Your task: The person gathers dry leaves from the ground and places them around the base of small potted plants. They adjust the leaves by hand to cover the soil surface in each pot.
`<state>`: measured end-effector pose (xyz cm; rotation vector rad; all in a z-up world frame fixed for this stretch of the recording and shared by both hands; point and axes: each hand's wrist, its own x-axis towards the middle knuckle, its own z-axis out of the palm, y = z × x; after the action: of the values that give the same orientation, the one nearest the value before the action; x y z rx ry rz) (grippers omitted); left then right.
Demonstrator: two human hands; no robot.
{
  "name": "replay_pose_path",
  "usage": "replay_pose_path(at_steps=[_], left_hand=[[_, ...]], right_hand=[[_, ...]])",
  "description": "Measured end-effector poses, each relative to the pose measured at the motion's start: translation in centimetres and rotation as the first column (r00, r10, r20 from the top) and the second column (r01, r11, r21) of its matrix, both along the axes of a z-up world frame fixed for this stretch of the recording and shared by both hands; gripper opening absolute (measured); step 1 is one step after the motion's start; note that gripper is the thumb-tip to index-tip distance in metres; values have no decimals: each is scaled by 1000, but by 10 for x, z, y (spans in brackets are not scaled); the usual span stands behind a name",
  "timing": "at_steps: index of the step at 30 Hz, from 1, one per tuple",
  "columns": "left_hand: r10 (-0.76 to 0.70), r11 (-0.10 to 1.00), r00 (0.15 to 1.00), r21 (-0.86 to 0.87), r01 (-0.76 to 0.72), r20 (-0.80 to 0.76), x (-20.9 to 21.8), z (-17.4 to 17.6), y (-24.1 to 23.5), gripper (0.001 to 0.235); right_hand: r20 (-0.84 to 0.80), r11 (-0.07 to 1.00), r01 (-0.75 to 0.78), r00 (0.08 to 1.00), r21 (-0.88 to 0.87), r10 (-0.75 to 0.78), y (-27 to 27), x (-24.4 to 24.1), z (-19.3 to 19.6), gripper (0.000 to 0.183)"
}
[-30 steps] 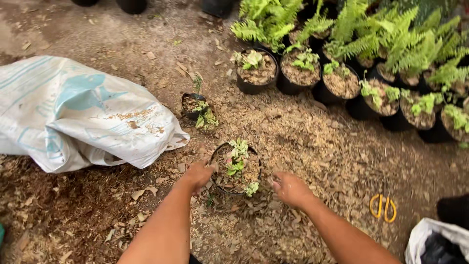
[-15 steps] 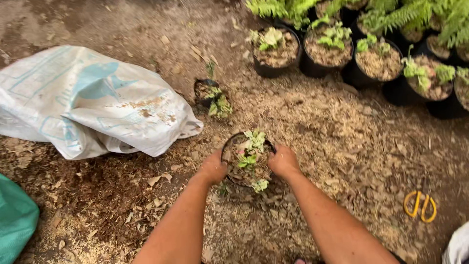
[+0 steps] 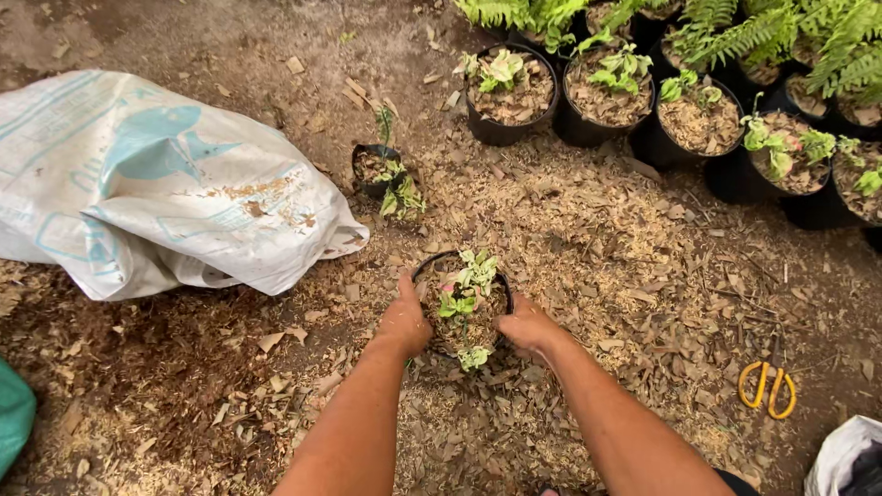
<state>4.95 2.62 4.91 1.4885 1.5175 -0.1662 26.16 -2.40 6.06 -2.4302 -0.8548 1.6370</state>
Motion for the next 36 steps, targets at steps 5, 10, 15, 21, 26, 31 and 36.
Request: replay_pose_path(at_steps=[5, 10, 15, 21, 26, 31, 36], left_hand=[[68, 998, 996, -1, -68, -58, 3, -2, -1, 92], [79, 997, 993, 26, -77, -87, 11, -10, 1, 95], [63, 997, 998, 53, -62, -13, 2, -19, 3, 85], [341, 924, 900, -274, -267, 273, -11, 7, 19, 61], [575, 807, 688, -445, -388, 442, -16, 15, 11, 67], [583, 795, 697, -469, -384, 417, -23, 14, 4, 90], [547, 763, 775, -570, -305, 317, -25, 11, -15, 90]], right_hand=[[183, 989, -149, 972, -2, 147, 2, -8, -16, 51], [236, 987, -157, 961, 33, 144, -1, -8, -7, 54], [17, 997, -31, 999, 74, 30, -18, -10, 11, 50], [-94, 977, 210, 973, -29, -212, -16, -8, 38, 68], [-351, 850, 526, 793, -18, -498, -21, -19, 28, 66], [-447, 753, 651, 647, -98, -618, -24, -46, -2, 47], [-497, 752, 653, 626, -89, -602, -25, -58, -28, 27]])
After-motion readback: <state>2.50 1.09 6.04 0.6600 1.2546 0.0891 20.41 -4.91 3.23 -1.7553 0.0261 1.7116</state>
